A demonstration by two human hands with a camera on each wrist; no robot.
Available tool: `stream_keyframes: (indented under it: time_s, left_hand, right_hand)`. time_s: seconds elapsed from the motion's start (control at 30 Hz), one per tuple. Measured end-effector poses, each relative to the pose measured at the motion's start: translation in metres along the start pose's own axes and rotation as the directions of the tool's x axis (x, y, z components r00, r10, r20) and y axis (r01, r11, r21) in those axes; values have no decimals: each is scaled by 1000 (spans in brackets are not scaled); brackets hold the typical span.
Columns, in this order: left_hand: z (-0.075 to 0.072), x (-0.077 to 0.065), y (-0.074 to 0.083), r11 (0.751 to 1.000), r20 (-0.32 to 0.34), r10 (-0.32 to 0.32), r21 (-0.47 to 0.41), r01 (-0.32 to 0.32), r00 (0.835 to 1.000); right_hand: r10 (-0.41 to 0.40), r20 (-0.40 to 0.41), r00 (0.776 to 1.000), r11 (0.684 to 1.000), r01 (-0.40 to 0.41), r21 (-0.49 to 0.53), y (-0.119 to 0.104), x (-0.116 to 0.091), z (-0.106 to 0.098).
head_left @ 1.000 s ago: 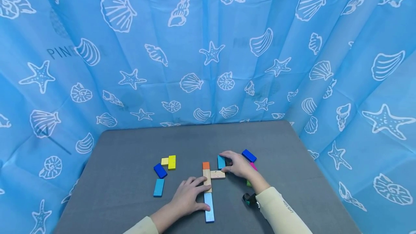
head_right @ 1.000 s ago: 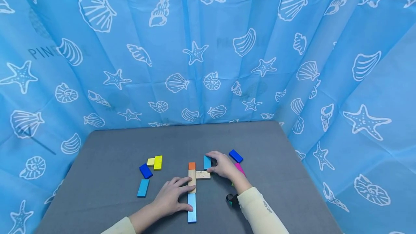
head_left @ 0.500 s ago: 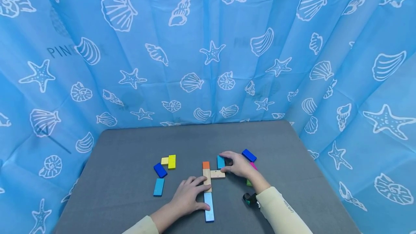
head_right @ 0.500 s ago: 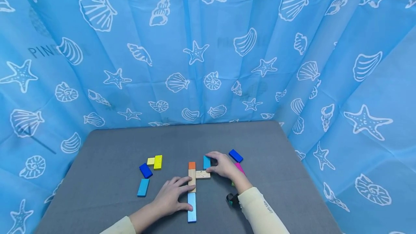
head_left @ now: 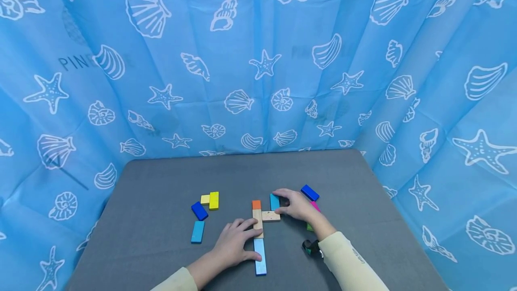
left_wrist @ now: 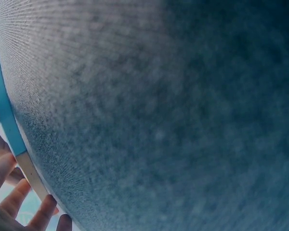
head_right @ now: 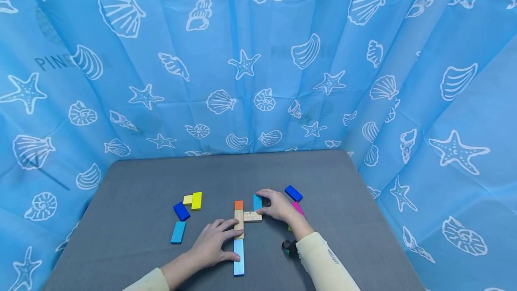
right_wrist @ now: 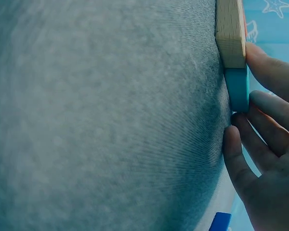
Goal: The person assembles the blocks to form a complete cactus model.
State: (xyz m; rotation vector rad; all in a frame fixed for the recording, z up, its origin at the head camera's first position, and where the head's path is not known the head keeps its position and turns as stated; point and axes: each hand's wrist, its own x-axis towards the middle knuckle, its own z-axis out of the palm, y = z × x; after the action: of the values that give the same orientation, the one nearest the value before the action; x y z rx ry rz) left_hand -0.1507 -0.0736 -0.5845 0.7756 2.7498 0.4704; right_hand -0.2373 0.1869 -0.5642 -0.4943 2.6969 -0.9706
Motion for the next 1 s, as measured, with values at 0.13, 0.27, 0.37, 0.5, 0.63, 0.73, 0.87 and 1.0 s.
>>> stream_keyframes:
  time_s: [0.13,0.27,0.37,0.5,0.63,0.73,0.87,1.0]
  left_hand:
    - [0,0,1,1000,4,-5,-5,5,1000]
    - [-1,0,1,1000,6,-6,-5,6,1000]
    - [-1,0,-1,1000,6,-4,-2,4,1000]
    - [-2,0,-1,1000,5,1,0,-1,1000]
    - [-1,-1,-1,1000,2,3,-6,-3,1000]
    - [-1,-1,-1,1000,-1,5,-6,-5,1000]
    - [0,-1,0,1000,4,4,-6,-4,1000]
    - [0,-1,0,1000,4,2,-12,-2,1000]
  right_hand:
    - [6,3,1000,1000,-6,0,0,1,0]
    - [-6,-6,1000,1000,6,3,0,1,0]
    - [-22,-42,999,999,24,36,0,1,-2]
    - [-54,-101,993,992,65,110,5,-1,-13]
    - [-76,-150,986,983,99,153,17,-4,-32]
    - [-47,-177,983,981,79,179,28,-9,-48]
    - [24,-152,988,974,11,227,44,-18,-68]
    - [74,-93,993,953,-42,299,65,-25,-83]
